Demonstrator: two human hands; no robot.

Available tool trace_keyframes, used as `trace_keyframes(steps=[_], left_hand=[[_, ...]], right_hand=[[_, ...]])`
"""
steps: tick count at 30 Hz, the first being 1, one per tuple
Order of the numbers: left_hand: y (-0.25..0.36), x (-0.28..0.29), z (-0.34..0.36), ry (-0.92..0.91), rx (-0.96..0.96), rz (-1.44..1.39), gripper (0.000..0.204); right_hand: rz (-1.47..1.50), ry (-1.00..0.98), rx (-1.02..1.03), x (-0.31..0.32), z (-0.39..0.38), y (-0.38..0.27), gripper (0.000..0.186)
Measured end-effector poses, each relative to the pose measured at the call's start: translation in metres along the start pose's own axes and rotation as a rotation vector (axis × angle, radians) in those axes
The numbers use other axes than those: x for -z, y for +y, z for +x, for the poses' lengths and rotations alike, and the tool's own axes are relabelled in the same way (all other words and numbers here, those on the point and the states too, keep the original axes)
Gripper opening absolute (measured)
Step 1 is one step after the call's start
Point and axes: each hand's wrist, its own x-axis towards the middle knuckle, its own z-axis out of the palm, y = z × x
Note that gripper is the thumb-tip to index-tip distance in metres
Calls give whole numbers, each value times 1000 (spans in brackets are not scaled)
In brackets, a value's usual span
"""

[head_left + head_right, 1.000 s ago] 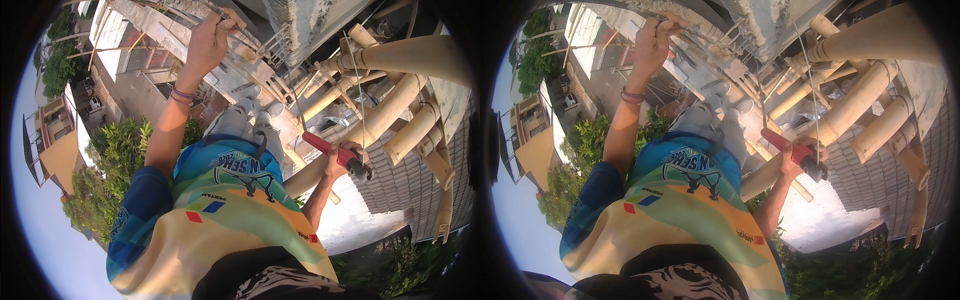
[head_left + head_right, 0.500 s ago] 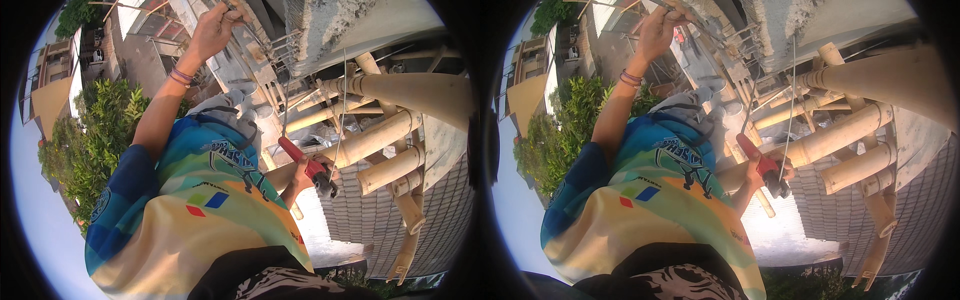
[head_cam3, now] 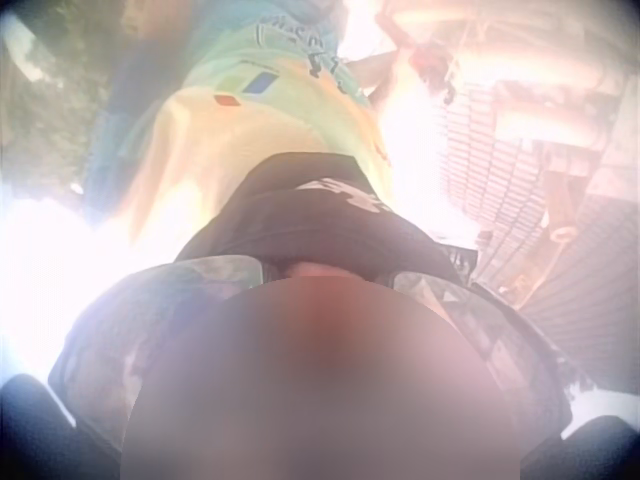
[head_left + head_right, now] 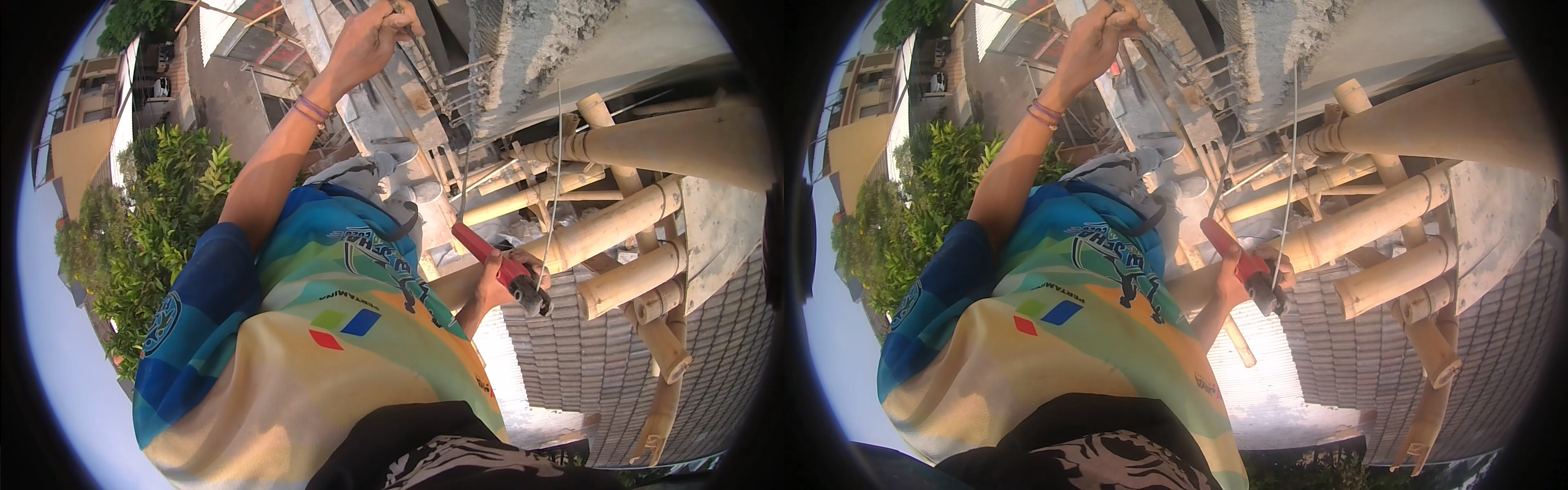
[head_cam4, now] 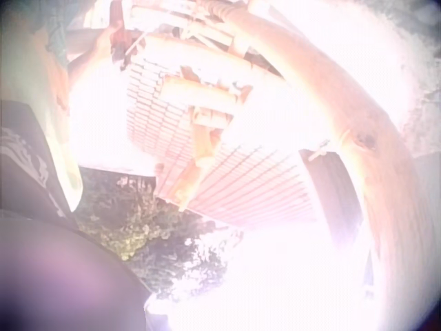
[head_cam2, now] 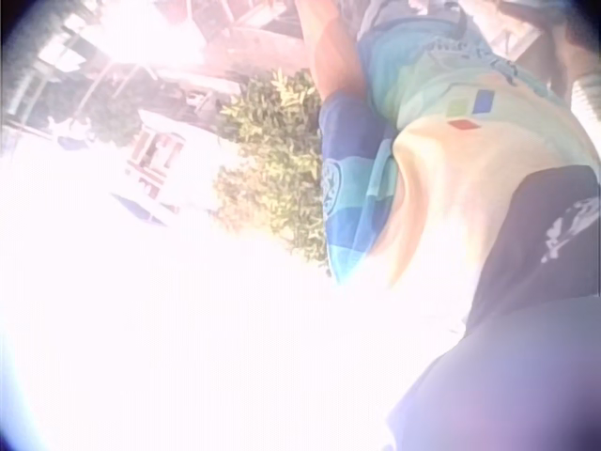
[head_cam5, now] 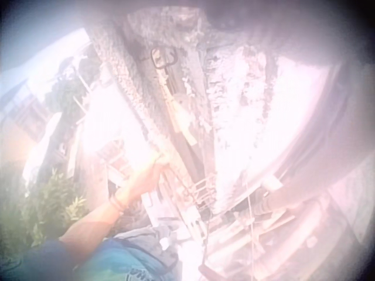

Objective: The person welds metal rods to a concrete structure using a handheld welding torch while standing on bamboo scaffolding. They repeatedly position the rods and apply the torch, producing bright sparks.

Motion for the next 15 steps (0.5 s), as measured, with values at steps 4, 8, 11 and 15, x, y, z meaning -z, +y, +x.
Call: trace_keyframes(steps=[4,8,11,15], left_hand=[[-4,0,1,-90,33,10,36],[-1,1,5,-127,111,-118,38],[1,-1,6,-139,157,-130,39],[-7,-5,4,-90,58,-68,41]], right_hand=[[-4,0,-1,0,-1,-1,67],[-17,6,-12,0,1,0,68],[-27,6,-15,1,1,-1,68],[-49,1,-23,0,-1,-4,68]])
